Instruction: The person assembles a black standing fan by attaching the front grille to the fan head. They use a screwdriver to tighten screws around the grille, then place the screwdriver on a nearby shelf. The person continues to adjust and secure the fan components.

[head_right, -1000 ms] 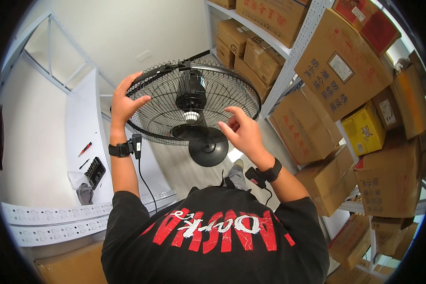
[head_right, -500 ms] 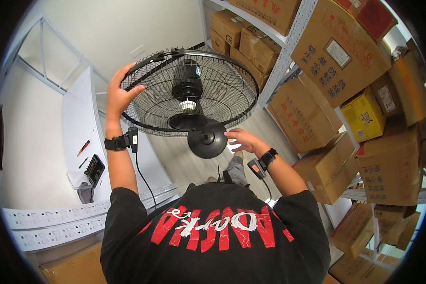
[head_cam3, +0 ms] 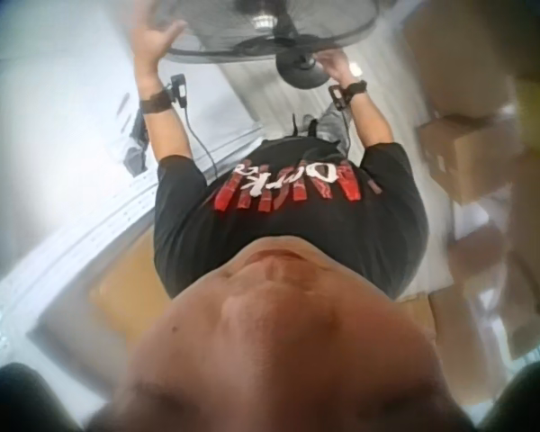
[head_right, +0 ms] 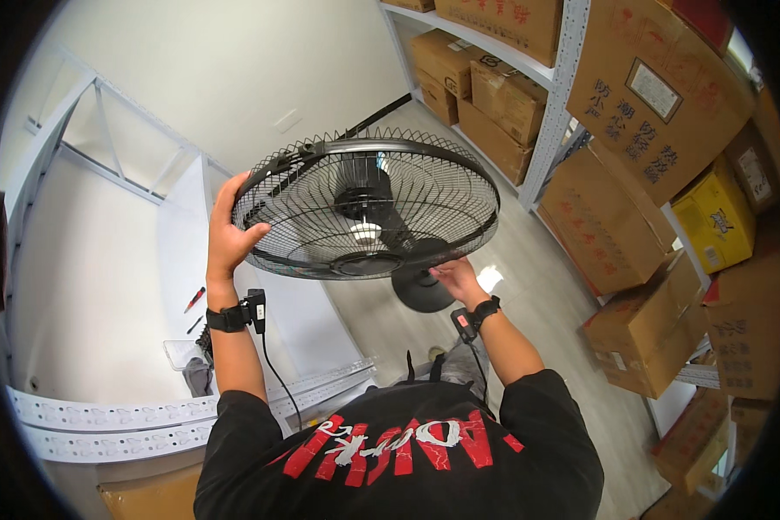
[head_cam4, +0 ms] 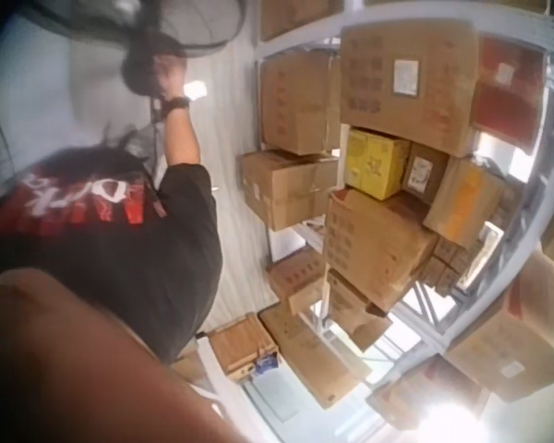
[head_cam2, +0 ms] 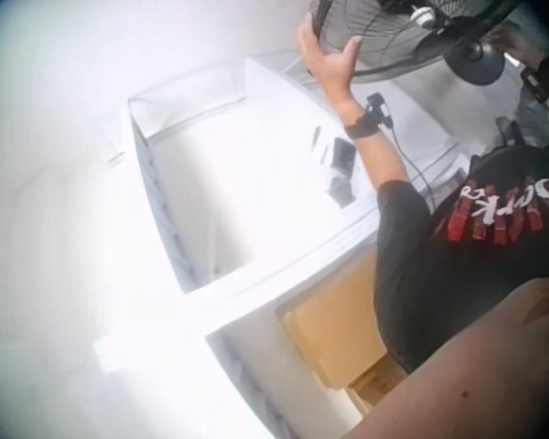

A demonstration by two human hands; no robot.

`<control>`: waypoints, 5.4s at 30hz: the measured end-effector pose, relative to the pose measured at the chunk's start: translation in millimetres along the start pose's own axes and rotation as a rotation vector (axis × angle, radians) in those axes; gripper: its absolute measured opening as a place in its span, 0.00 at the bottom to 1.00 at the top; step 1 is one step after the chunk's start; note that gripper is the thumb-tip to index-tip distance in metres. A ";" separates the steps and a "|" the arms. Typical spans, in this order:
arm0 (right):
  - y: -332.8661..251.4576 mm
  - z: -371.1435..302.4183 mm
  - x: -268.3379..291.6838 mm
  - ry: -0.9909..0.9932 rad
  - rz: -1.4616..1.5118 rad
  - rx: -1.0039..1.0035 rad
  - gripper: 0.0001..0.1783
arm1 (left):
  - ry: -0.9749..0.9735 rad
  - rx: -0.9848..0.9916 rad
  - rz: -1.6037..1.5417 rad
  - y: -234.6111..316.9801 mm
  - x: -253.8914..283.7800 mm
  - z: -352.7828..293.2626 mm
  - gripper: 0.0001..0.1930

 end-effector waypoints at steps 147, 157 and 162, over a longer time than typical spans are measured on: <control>-20.9 13.6 4.5 -0.134 0.161 0.158 0.41 | 0.032 0.020 0.014 -9.0 -1.5 4.1 0.44; -19.1 -16.1 -11.5 -0.245 -0.033 0.060 0.47 | -0.010 0.038 0.010 -2.1 -4.0 5.8 0.45; -18.0 -20.3 -7.8 -0.231 -0.010 0.083 0.48 | -0.099 0.049 -0.060 7.3 -9.1 6.9 0.50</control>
Point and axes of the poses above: each hand's wrist, its own z-axis towards the middle knuckle, its own x-axis out of the back of the hand, y = z × x, the point moved 8 cm from there along z, towards the middle knuckle, and after that the axes turned 5 degrees about -x, right-handed, at the moved point
